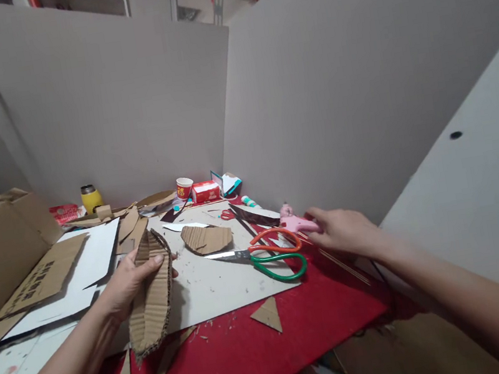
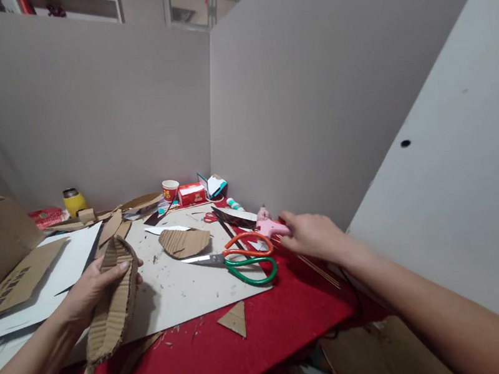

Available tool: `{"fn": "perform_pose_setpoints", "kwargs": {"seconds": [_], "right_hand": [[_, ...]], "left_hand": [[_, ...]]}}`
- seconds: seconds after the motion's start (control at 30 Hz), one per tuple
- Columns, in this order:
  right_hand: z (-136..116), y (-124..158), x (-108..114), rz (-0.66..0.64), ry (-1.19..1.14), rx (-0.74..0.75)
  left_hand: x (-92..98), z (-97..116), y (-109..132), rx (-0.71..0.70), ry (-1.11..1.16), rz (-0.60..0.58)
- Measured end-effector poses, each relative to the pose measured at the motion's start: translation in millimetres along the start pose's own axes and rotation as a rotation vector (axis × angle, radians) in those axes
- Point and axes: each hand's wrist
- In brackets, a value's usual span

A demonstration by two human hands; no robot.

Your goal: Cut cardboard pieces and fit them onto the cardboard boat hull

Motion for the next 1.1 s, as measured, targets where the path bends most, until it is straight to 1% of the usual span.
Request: {"fn": "perform_pose_setpoints", "kwargs": {"seconds": [0.03,0.1,0.17,0.23,0.3,0.37,0.47,0.5,0.6,0.67,0.73,0.77,0.8,0.87,0.93,0.97,1.03,1.1], "right_hand": [[0,0,3,0.066,-0.101,-0.005],[-3,1,8,0.178,-0.411,-0.012],[-9,3,11,0.232,-0.740,0.000],[-22,6,11,0.209,-1.003,0.018],[-40,11,9,0.141,-1.190,0.039],[-62,18,8,0.089,-1.266,0.089],[-101,30,12,0.001,-1.329,0.248],[-113,34,15,-0.029,-1.356,0.321],[-147,44,29,-0.177,-1.385,0.565],[-163,48,38,-0.238,-1.399,0.729],[-173,49,43,-0.243,-1.398,0.837],[-176,48,43,-0.228,-1.390,0.862],[-178,46,40,-0.209,-1.376,0.870],[-180,41,30,-0.162,-1.348,0.852],[-182,34,16,-0.124,-1.327,0.819],[-183,31,9,-0.106,-1.316,0.804],[-186,26,-4,-0.080,-1.279,0.788],[-190,24,-13,-0.063,-1.206,0.797]], "left_hand": [[1.3,0,0,0.010,0.010,-0.022],[4.5,1,0,0.020,0.044,-0.074],[8.2,4,2,0.011,0.088,-0.129],[11.6,9,7,-0.018,0.134,-0.185],[13.3,17,14,-0.068,0.186,-0.239],[12.2,27,23,-0.131,0.228,-0.301],[6.6,40,39,-0.203,0.302,-0.375],[4.3,43,44,-0.212,0.323,-0.399],[-1.9,47,57,-0.203,0.341,-0.488],[-5.6,47,62,-0.197,0.324,-0.508],[-9.5,47,63,-0.193,0.272,-0.451],[-11.6,47,61,-0.183,0.208,-0.379],[-13.7,46,58,-0.173,0.128,-0.283],[-17.5,43,50,-0.176,-0.041,-0.041],[-20.2,37,39,-0.223,-0.186,0.186],[-21.0,34,34,-0.255,-0.247,0.277],[-22.0,26,25,-0.296,-0.359,0.393],[-22.6,18,19,-0.325,-0.428,0.443]]}}
Point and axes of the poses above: each hand's wrist, its own y-axis away from the middle knuckle, its own x-axis out of the back of the hand, z = x × y, and after that the axes turned 6 degrees about -y, right-handed
